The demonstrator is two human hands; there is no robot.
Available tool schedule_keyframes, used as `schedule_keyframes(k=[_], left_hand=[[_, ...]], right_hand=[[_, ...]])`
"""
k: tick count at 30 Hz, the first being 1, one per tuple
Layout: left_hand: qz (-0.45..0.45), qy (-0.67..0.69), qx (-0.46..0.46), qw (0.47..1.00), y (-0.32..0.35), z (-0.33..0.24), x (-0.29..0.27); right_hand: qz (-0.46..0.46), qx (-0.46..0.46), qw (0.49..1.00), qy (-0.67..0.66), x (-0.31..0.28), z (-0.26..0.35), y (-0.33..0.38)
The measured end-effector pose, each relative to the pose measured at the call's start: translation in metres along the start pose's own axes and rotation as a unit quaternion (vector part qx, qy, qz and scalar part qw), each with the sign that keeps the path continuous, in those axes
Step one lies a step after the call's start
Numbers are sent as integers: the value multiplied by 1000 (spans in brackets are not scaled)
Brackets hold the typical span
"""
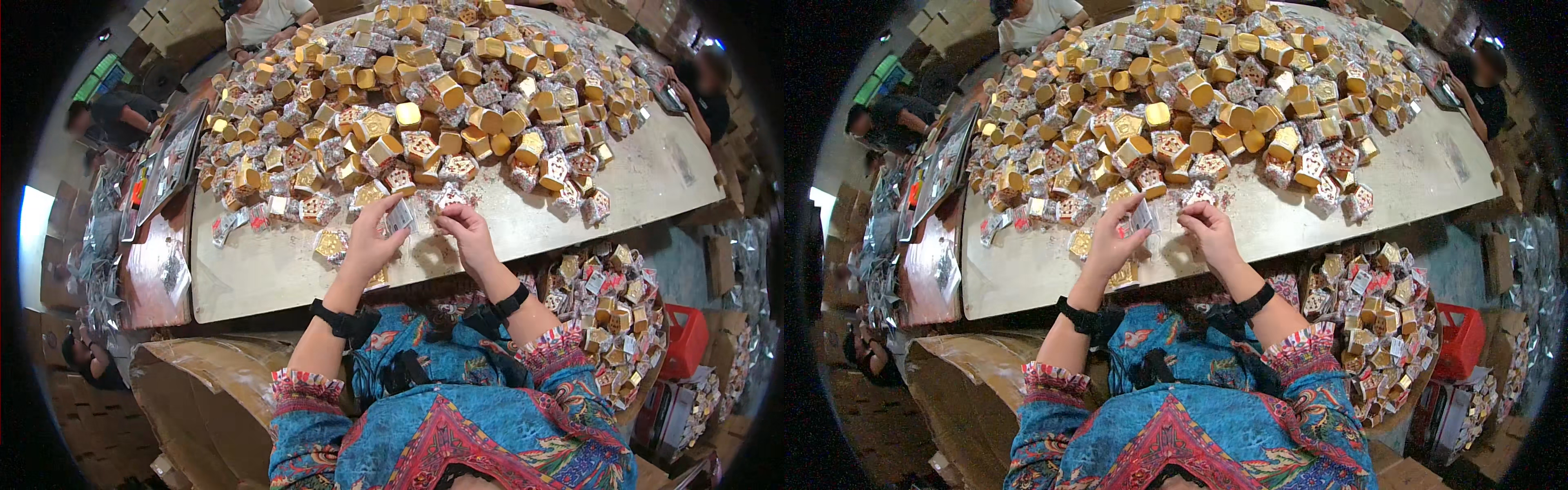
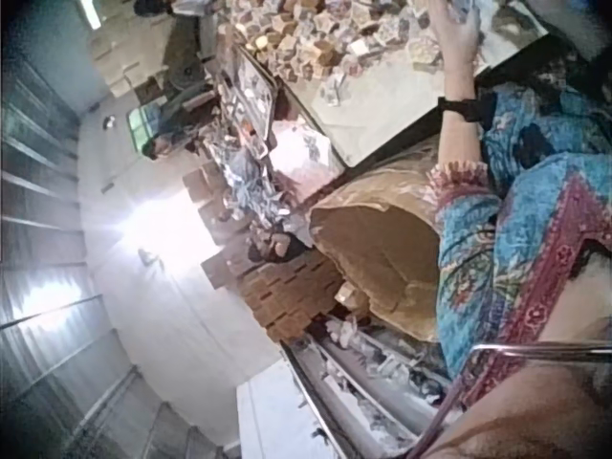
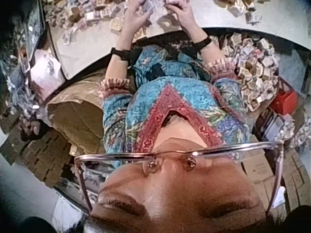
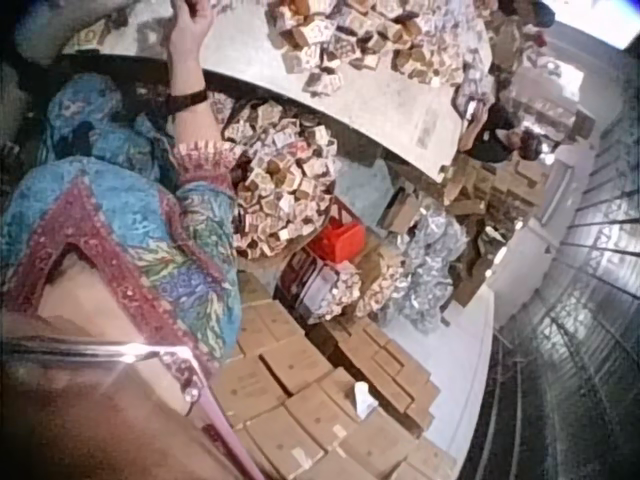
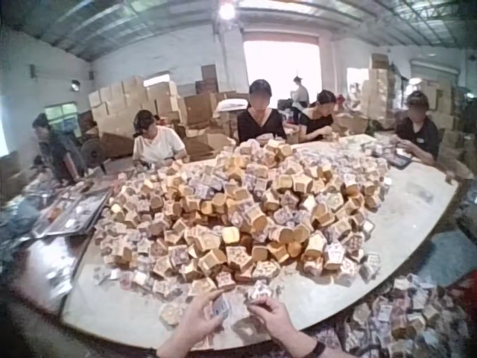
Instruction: Assembling and labeling small decorative gold and white boxes at a production table.
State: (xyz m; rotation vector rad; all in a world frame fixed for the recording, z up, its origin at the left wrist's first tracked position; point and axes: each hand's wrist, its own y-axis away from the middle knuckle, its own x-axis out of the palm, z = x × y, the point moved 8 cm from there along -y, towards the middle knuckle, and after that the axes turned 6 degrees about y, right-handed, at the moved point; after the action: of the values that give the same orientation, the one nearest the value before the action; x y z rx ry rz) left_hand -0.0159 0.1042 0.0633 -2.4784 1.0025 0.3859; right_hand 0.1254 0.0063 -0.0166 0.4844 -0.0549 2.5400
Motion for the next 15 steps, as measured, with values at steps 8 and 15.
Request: schedule_keyframes(k=[8, 15], left_hand=[[-1, 123, -71, 990, -3, 18, -2], [-26, 164, -91, 982, -4, 15, 0]], right_hand=[[17, -45, 997, -57, 7, 40, 8], [5, -42, 998, 44, 34, 33, 24]])
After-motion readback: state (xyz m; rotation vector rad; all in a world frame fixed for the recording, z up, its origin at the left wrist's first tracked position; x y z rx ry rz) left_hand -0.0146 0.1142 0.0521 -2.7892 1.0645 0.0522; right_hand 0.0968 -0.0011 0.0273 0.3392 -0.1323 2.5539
